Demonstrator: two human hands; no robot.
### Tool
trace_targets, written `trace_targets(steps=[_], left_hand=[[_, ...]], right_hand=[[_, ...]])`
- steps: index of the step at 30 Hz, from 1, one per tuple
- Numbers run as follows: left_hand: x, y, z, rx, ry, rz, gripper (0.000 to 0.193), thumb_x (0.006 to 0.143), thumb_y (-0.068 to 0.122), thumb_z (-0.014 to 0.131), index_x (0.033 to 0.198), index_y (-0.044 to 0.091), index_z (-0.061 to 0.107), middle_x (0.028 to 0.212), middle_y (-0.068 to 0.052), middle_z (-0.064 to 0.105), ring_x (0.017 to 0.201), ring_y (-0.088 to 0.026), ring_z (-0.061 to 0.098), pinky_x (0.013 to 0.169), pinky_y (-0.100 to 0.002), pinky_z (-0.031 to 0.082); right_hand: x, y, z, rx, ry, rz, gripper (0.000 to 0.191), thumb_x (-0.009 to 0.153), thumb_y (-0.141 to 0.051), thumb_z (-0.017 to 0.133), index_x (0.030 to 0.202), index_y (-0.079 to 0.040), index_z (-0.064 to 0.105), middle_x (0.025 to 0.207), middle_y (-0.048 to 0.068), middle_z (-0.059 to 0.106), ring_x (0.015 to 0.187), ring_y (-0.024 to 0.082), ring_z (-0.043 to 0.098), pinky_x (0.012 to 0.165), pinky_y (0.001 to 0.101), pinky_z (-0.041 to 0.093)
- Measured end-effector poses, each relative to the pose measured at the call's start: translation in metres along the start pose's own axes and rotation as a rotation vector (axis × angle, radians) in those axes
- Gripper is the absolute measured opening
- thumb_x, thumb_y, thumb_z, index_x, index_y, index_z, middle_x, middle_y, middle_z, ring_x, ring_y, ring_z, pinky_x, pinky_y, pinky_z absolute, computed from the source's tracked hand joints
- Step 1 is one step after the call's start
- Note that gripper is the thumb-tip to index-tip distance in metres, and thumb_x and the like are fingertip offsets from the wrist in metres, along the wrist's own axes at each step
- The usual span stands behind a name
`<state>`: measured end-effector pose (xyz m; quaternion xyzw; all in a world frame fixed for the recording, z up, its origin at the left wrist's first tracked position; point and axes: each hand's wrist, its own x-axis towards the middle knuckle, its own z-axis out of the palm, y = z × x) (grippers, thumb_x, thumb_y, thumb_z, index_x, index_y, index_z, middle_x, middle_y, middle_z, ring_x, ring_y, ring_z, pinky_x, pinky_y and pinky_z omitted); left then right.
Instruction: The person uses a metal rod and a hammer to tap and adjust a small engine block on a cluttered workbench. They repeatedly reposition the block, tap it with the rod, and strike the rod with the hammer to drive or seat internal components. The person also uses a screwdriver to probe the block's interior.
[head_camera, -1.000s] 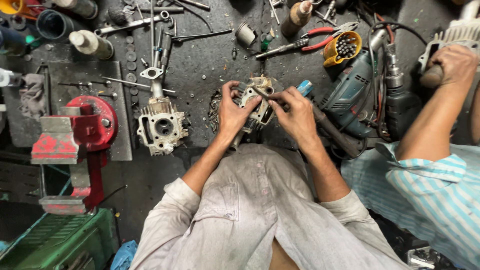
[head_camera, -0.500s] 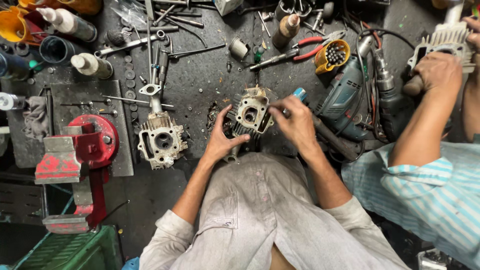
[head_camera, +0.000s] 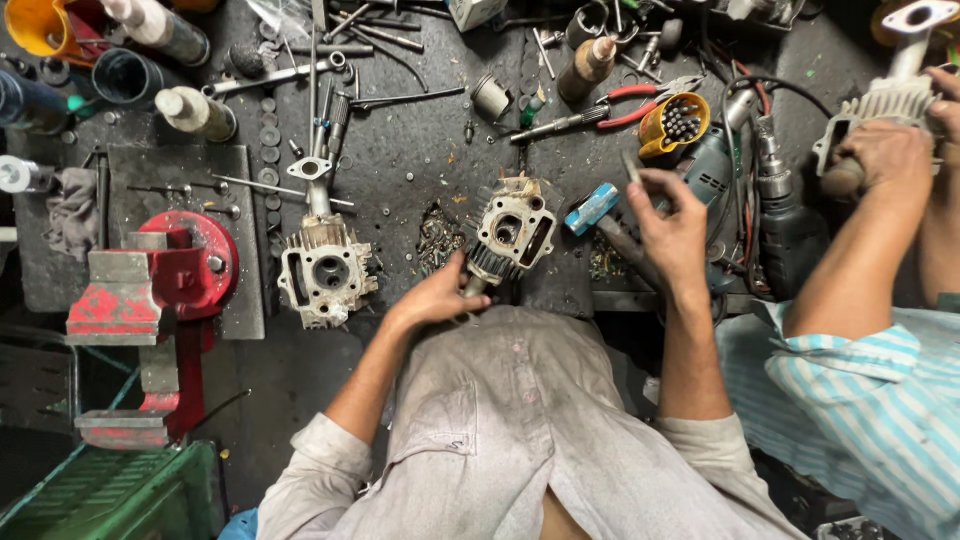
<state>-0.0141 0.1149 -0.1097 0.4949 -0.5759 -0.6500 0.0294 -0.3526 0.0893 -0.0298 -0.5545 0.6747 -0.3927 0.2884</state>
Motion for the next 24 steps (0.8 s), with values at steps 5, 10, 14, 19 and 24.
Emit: trace_targets(steps=[5,10,14,19,24], left_hand=[[-0.003,0.012,-0.069,0.032,0.169,-0.137,0.094,0.071,0.016,0.092,0.152,0.012,0.045,0.117,-0.025,0.072,0.104,-0.034,0.071,0.09,-0.045,0.056],[0.015,0.049,-0.084,-0.405,0.618,0.011,0.097,0.066,0.02,0.087,0.151,0.012,0.042,0.137,-0.015,0.063,0.104,-0.028,0.071,0.082,-0.043,0.061],[0.031,0.07,-0.078,-0.949,0.776,0.257,0.102,0.071,0.025,0.087,0.155,0.009,0.031,0.148,-0.025,0.053,0.123,-0.038,0.064,0.099,-0.051,0.059],[0.039,0.073,-0.051,-0.775,0.641,0.419,0.1,0.088,0.024,0.08,0.164,0.007,0.018,0.168,-0.02,0.025,0.157,-0.033,0.027,0.124,-0.046,0.025],[0.046,0.067,-0.026,-0.594,0.7,0.621,0.085,0.1,0.017,0.067,0.166,0.002,0.016,0.173,-0.021,0.022,0.161,-0.03,0.023,0.133,-0.04,0.018]], right_hand=[[-0.022,-0.003,-0.002,0.032,-0.183,0.05,0.021,0.101,-0.014,0.074,0.118,-0.003,0.072,0.097,0.0,0.073,0.085,0.006,0.063,0.074,0.0238,0.051],[-0.028,-0.022,0.014,-0.042,-0.299,-0.027,0.024,0.093,-0.015,0.078,0.114,-0.006,0.074,0.101,0.005,0.07,0.087,0.012,0.064,0.071,0.0263,0.052],[-0.03,-0.038,0.031,-0.145,-0.337,-0.122,0.026,0.091,-0.019,0.079,0.115,-0.009,0.074,0.104,0.007,0.072,0.094,0.019,0.069,0.073,0.0314,0.055],[-0.029,-0.052,0.042,-0.241,-0.366,-0.097,0.023,0.088,-0.024,0.081,0.108,-0.014,0.076,0.1,0.005,0.073,0.09,0.024,0.072,0.074,0.037,0.057],[-0.02,-0.057,0.046,-0.252,-0.382,-0.188,0.025,0.084,-0.024,0.083,0.106,-0.014,0.076,0.099,0.006,0.072,0.092,0.028,0.071,0.075,0.0391,0.055]])
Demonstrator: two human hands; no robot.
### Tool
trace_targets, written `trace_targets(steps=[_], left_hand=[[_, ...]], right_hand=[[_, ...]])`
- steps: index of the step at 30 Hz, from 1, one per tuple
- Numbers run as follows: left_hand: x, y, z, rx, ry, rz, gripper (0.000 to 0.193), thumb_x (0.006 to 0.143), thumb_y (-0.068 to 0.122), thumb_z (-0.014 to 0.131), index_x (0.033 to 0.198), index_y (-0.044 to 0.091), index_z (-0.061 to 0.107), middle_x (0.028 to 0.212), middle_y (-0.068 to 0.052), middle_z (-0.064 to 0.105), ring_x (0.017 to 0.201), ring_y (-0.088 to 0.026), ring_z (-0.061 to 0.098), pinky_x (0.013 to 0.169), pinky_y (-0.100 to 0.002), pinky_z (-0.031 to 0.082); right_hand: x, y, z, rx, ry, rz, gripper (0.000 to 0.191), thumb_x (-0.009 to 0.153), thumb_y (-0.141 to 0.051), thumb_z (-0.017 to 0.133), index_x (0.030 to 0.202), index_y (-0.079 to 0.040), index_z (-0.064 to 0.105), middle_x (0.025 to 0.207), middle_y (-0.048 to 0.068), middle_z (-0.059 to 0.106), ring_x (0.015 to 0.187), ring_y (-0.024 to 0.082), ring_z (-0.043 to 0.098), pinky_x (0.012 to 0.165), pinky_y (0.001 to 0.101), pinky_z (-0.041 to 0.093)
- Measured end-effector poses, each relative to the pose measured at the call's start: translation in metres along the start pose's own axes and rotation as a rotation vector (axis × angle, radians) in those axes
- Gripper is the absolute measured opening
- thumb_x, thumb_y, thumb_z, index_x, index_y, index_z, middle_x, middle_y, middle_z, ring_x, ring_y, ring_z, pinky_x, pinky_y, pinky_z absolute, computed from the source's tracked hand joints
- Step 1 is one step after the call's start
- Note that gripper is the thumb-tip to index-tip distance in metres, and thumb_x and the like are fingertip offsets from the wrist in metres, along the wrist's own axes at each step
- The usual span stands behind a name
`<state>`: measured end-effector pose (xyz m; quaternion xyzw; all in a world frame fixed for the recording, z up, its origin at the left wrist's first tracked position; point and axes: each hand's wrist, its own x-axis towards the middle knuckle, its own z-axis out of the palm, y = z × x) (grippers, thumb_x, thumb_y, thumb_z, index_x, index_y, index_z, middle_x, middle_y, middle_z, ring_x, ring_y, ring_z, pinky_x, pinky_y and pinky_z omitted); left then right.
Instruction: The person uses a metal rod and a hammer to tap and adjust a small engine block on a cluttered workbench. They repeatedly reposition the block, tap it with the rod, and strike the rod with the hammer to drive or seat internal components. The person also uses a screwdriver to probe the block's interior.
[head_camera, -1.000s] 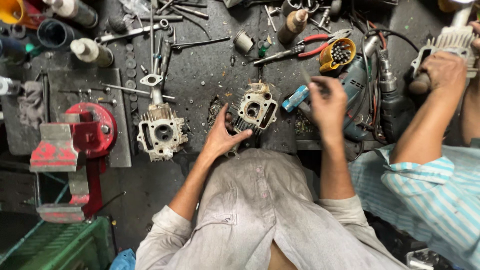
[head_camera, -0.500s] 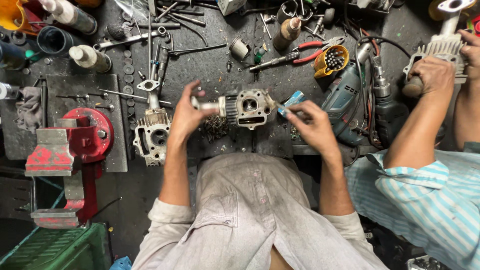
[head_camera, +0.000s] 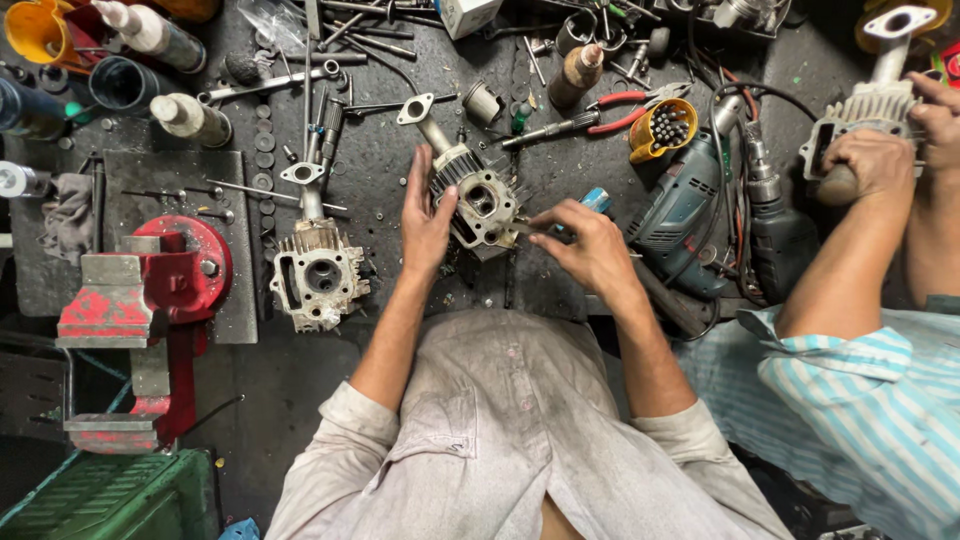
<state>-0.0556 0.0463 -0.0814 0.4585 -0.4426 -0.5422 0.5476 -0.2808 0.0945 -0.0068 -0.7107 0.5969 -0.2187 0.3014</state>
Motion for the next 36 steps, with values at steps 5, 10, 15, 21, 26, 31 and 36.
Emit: trace_targets(steps=[5,10,15,21,26,31,36], left_hand=[[-0.028,-0.009,-0.001,0.157,0.033,0.014,0.077,0.104,0.017,0.063,0.165,0.001,0.019,0.174,-0.02,0.02,0.163,-0.03,0.018,0.133,-0.037,0.013],[-0.041,-0.006,-0.007,0.309,-0.031,-0.081,0.08,0.106,0.029,0.057,0.165,0.003,0.011,0.174,-0.018,0.014,0.162,-0.03,0.01,0.13,-0.037,0.012],[-0.041,-0.003,-0.007,0.347,-0.056,-0.081,0.08,0.108,0.036,0.053,0.165,0.004,0.007,0.174,-0.019,0.011,0.162,-0.031,0.009,0.13,-0.038,0.012],[-0.041,-0.005,-0.006,0.332,-0.072,-0.069,0.082,0.108,0.04,0.051,0.165,0.003,0.005,0.174,-0.019,0.009,0.161,-0.031,0.011,0.13,-0.038,0.014],[-0.037,-0.003,-0.01,0.322,-0.064,-0.037,0.083,0.106,0.036,0.06,0.166,0.004,0.013,0.174,-0.02,0.02,0.162,-0.032,0.021,0.13,-0.04,0.019],[-0.02,0.01,-0.019,0.118,0.063,-0.22,0.083,0.096,0.035,0.068,0.161,0.005,0.026,0.163,-0.019,0.041,0.149,-0.03,0.043,0.122,-0.043,0.036],[0.012,0.019,-0.014,0.048,0.111,-0.315,0.083,0.098,0.045,0.062,0.16,0.004,0.027,0.159,-0.019,0.044,0.144,-0.032,0.049,0.122,-0.049,0.035]], right_hand=[[0.012,0.005,0.004,-0.047,0.056,0.01,0.021,0.084,-0.023,0.084,0.103,-0.015,0.079,0.098,0.006,0.072,0.089,0.027,0.071,0.077,0.0395,0.055],[0.034,0.015,0.001,0.019,-0.035,0.094,0.023,0.081,-0.025,0.086,0.102,-0.017,0.082,0.097,0.005,0.075,0.081,0.022,0.071,0.075,0.0366,0.056],[0.052,0.023,-0.012,-0.001,-0.009,0.091,0.021,0.085,-0.025,0.085,0.104,-0.016,0.081,0.1,0.004,0.077,0.08,0.021,0.071,0.074,0.0354,0.056],[0.049,0.022,-0.014,0.023,-0.031,0.049,0.025,0.082,-0.025,0.087,0.102,-0.011,0.081,0.098,0.008,0.075,0.085,0.022,0.072,0.076,0.0358,0.056],[0.045,0.025,-0.005,0.028,0.134,0.032,0.021,0.087,-0.021,0.085,0.105,-0.012,0.081,0.102,0.007,0.077,0.087,0.02,0.072,0.075,0.0334,0.056],[0.03,0.035,-0.002,0.331,0.428,0.073,0.022,0.095,-0.014,0.082,0.114,-0.006,0.076,0.103,0.004,0.073,0.086,0.01,0.065,0.072,0.0242,0.053],[-0.005,0.044,0.006,0.469,0.318,0.336,0.027,0.091,-0.014,0.082,0.115,-0.006,0.075,0.089,-0.002,0.073,0.076,0.004,0.062,0.065,0.0202,0.049]])
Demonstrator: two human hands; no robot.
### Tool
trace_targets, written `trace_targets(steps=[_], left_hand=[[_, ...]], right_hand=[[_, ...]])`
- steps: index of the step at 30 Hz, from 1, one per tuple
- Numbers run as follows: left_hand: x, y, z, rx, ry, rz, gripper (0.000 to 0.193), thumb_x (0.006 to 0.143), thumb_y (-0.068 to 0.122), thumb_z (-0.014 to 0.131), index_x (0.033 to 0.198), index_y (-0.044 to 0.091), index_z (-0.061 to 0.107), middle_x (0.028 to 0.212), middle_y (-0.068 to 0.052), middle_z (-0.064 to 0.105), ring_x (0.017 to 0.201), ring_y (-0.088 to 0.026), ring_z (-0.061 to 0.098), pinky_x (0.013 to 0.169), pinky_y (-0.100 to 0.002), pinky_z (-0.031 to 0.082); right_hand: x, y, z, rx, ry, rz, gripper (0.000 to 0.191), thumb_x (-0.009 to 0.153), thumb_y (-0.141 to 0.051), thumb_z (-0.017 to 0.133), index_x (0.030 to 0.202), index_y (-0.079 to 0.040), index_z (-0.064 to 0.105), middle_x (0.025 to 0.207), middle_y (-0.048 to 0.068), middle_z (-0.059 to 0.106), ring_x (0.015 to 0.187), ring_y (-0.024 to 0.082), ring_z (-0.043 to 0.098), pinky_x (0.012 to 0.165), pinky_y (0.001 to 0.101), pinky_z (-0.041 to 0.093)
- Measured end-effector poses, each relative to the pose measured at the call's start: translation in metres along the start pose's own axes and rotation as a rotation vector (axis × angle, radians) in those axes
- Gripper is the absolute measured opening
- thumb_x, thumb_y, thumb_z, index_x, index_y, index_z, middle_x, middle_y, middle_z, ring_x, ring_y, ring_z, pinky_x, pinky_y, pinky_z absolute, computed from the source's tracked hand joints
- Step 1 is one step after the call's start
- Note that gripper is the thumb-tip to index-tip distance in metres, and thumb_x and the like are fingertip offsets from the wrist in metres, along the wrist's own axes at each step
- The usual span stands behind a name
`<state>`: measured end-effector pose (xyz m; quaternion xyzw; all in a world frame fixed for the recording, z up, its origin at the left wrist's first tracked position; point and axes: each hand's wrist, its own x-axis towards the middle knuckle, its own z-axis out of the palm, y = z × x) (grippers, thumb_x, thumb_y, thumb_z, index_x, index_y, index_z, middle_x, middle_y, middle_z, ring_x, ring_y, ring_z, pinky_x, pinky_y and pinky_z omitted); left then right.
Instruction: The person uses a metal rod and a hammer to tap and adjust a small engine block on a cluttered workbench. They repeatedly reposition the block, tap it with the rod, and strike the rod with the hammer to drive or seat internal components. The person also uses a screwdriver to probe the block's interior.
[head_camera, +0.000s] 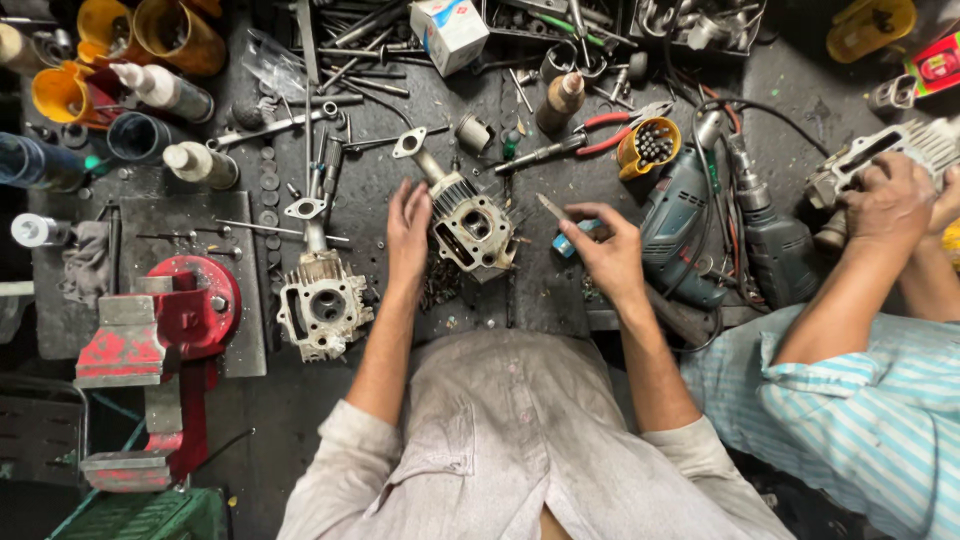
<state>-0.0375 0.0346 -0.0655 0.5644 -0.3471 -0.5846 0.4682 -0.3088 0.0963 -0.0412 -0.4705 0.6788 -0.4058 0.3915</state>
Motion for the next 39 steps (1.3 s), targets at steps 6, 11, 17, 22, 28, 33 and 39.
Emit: trace_targets(steps=[6,11,17,22,28,33,39], left_hand=[[0.038,0.022,0.03,-0.043,-0.039,-0.088,0.075,0.089,0.046,0.068,0.146,0.005,0.039,0.147,-0.024,0.059,0.141,-0.035,0.054,0.122,-0.057,0.025],[0.042,0.034,0.041,0.052,0.009,-0.217,0.067,0.09,0.047,0.067,0.143,0.011,0.046,0.149,-0.019,0.053,0.143,-0.031,0.043,0.118,-0.062,0.022],[0.04,0.042,0.039,-0.022,-0.033,-0.236,0.067,0.085,0.035,0.08,0.138,0.009,0.048,0.132,-0.021,0.07,0.124,-0.03,0.067,0.113,-0.052,0.042],[0.043,0.038,0.048,-0.328,-0.093,-0.096,0.051,0.09,0.015,0.078,0.131,0.004,0.051,0.12,-0.017,0.067,0.099,-0.026,0.075,0.083,-0.037,0.062],[0.022,0.005,0.051,-0.478,0.199,-0.064,0.033,0.098,0.022,0.07,0.12,0.003,0.054,0.099,-0.014,0.073,0.083,-0.022,0.072,0.07,-0.035,0.061],[-0.028,-0.038,0.041,-0.565,0.272,-0.074,0.03,0.108,0.03,0.056,0.117,0.003,0.045,0.125,-0.009,0.07,0.107,-0.013,0.07,0.095,-0.031,0.06],[-0.067,-0.063,0.006,-0.291,0.05,-0.203,0.059,0.103,0.028,0.054,0.15,0.0,0.034,0.147,-0.015,0.054,0.133,-0.021,0.056,0.111,-0.036,0.047]], right_hand=[[-0.028,0.022,-0.005,-0.008,-0.025,-0.105,0.023,0.092,-0.01,0.081,0.114,-0.004,0.076,0.099,0.0,0.076,0.083,0.004,0.064,0.072,0.0192,0.052],[-0.04,0.023,-0.001,0.058,0.014,-0.019,0.025,0.092,-0.009,0.08,0.115,-0.002,0.074,0.104,0.002,0.075,0.077,0.003,0.062,0.066,0.0185,0.05],[-0.041,0.004,0.002,0.398,0.062,0.013,0.033,0.102,-0.013,0.059,0.136,-0.009,0.058,0.113,0.004,0.07,0.057,0.003,0.053,0.046,0.0199,0.043],[-0.033,-0.007,-0.008,0.51,-0.059,-0.011,0.027,0.11,-0.013,0.046,0.129,-0.004,0.064,0.114,0.007,0.065,0.061,0.007,0.059,0.051,0.0231,0.049],[-0.022,-0.001,-0.007,0.546,-0.068,-0.07,0.029,0.112,-0.011,0.045,0.132,-0.007,0.064,0.114,0.005,0.062,0.065,0.005,0.051,0.053,0.0201,0.04],[-0.019,0.004,-0.001,0.517,-0.017,-0.075,0.042,0.113,-0.015,0.047,0.155,-0.015,0.047,0.118,0.004,0.058,0.071,0.003,0.044,0.06,0.0186,0.04],[-0.026,0.003,-0.005,0.558,-0.028,-0.056,0.06,0.108,-0.022,0.047,0.161,-0.021,0.02,0.114,0.008,0.06,0.069,0.005,0.048,0.057,0.0194,0.042]])
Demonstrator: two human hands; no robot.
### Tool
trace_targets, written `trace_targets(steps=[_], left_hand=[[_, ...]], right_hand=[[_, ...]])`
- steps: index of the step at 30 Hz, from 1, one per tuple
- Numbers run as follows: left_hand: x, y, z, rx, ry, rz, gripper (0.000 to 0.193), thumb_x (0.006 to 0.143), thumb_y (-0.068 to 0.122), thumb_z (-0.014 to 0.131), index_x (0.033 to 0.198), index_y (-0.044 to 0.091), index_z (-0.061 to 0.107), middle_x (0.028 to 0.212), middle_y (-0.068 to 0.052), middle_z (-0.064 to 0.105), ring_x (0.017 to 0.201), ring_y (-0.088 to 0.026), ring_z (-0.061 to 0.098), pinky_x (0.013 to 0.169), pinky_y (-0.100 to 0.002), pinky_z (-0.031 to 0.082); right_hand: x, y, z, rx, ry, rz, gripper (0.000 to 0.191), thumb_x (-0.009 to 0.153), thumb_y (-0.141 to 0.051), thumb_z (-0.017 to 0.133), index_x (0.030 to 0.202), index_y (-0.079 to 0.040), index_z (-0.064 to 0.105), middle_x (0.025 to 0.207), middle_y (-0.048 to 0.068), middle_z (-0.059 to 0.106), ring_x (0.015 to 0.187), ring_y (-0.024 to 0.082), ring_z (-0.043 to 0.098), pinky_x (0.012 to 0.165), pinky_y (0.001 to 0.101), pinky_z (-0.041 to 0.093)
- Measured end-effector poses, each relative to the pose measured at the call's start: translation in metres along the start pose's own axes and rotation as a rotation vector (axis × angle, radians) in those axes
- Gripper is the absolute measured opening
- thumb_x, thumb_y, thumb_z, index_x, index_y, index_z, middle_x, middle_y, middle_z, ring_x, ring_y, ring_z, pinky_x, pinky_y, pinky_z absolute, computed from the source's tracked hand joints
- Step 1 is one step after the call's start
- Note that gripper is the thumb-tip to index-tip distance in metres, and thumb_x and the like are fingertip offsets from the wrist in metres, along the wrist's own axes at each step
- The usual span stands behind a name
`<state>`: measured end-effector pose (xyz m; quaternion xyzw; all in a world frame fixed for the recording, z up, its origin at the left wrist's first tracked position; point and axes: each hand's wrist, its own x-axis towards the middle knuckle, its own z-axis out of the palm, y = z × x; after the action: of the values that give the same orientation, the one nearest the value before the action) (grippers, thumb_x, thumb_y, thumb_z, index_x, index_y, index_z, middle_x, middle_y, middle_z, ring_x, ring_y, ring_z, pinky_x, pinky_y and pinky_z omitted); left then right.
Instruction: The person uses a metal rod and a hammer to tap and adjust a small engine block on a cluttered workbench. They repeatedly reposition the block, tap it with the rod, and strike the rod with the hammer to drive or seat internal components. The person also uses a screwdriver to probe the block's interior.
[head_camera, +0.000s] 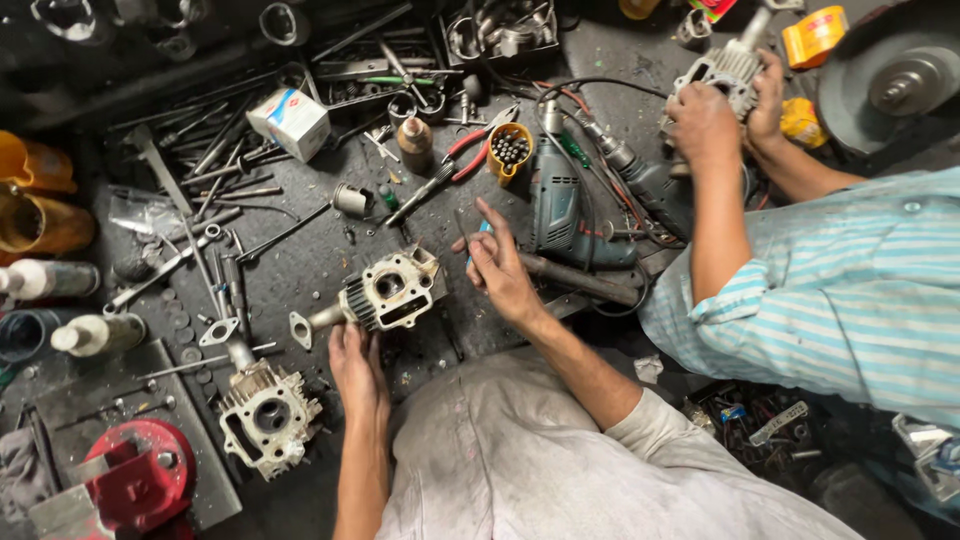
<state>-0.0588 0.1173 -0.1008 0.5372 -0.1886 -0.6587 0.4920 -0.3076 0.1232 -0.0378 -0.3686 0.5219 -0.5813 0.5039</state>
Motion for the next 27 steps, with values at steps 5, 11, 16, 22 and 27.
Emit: trace_targets(steps=[5,11,16,22,27], left_hand=[[-0.004,0.002,-0.01,0.476,-0.173,0.092,0.075,0.099,0.027,0.061,0.157,-0.002,0.024,0.154,-0.019,0.046,0.138,-0.027,0.052,0.11,-0.035,0.045],[-0.035,0.043,-0.012,1.377,-0.3,0.074,0.044,0.103,0.041,0.057,0.126,0.005,0.067,0.108,-0.015,0.077,0.097,-0.024,0.073,0.089,-0.035,0.055],[-0.057,0.05,0.007,1.268,-0.873,-0.148,0.044,0.099,0.04,0.057,0.109,0.002,0.076,0.091,-0.01,0.081,0.079,-0.02,0.075,0.078,-0.032,0.058],[-0.086,-0.019,0.006,0.646,-0.987,0.111,0.036,0.104,0.023,0.054,0.13,-0.001,0.061,0.122,-0.009,0.071,0.111,-0.014,0.063,0.098,-0.029,0.048],[-0.11,-0.048,-0.008,0.402,-0.872,0.007,0.029,0.112,0.024,0.048,0.122,-0.001,0.058,0.112,-0.007,0.062,0.101,-0.014,0.056,0.088,-0.03,0.048]], right_hand=[[-0.008,0.011,0.003,0.227,0.198,0.086,0.045,0.103,-0.013,0.041,0.148,-0.008,0.041,0.11,0.009,0.061,0.068,0.008,0.049,0.053,0.022,0.04],[-0.032,0.024,0.01,0.329,0.321,0.081,0.037,0.099,-0.005,0.042,0.135,-0.003,0.051,0.106,0.009,0.06,0.066,0.01,0.05,0.052,0.0237,0.04],[-0.066,0.013,0.024,0.234,0.333,0.141,0.036,0.098,-0.005,0.044,0.133,-0.004,0.05,0.106,0.011,0.063,0.065,0.016,0.063,0.051,0.0282,0.051],[-0.123,0.014,0.061,0.036,0.32,0.077,0.037,0.099,-0.006,0.046,0.135,-0.004,0.047,0.108,0.011,0.064,0.076,0.022,0.074,0.063,0.0329,0.063],[-0.156,0.028,0.07,-0.346,0.285,-0.201,0.038,0.101,-0.008,0.053,0.138,-0.003,0.053,0.109,0.01,0.073,0.092,0.018,0.074,0.079,0.0317,0.063]])
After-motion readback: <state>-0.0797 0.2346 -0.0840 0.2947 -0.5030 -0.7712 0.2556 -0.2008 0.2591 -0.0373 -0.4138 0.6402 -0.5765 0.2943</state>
